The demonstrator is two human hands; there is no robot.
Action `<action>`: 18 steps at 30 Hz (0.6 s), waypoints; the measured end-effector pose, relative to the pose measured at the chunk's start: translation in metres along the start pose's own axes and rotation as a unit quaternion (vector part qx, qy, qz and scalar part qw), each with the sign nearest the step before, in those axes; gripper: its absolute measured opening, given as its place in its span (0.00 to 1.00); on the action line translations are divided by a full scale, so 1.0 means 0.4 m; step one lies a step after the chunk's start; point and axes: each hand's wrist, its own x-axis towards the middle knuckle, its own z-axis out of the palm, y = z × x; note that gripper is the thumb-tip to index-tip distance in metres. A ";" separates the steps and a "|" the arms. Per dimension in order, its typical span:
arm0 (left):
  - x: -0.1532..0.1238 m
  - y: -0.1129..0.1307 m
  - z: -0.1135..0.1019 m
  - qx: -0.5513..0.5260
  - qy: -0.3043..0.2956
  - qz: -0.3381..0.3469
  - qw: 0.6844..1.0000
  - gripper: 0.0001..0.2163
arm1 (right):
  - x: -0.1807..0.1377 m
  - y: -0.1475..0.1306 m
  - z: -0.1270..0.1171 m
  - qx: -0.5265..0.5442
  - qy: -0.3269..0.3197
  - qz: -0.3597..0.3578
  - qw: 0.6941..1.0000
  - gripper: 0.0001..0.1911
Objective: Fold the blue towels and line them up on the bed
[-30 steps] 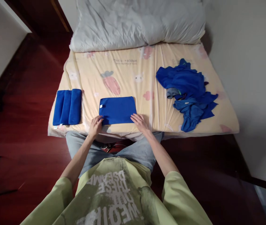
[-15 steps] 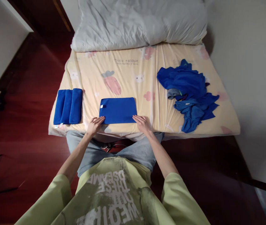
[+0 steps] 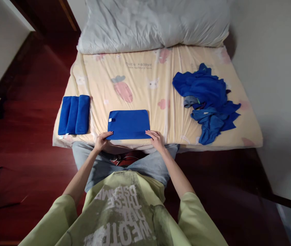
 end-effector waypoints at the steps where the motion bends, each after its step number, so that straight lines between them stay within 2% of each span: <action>1: 0.000 0.000 -0.003 -0.004 0.002 0.000 1.000 0.23 | 0.002 -0.001 -0.003 0.005 0.002 0.002 1.000 0.31; 7: 0.004 0.012 -0.012 -0.032 0.001 -0.034 0.999 0.22 | 0.015 -0.010 -0.013 0.014 0.001 0.039 0.999 0.32; 11: 0.024 0.022 -0.019 -0.039 0.016 -0.095 0.995 0.16 | 0.031 0.007 0.000 0.017 0.011 0.064 0.998 0.24; 14: 0.042 0.028 -0.019 -0.042 0.031 -0.128 0.990 0.17 | 0.044 0.026 0.015 0.036 0.031 0.105 0.993 0.17; 18: 0.057 0.028 -0.014 -0.030 0.039 -0.143 0.988 0.19 | 0.060 0.040 0.031 0.082 0.039 0.170 0.981 0.18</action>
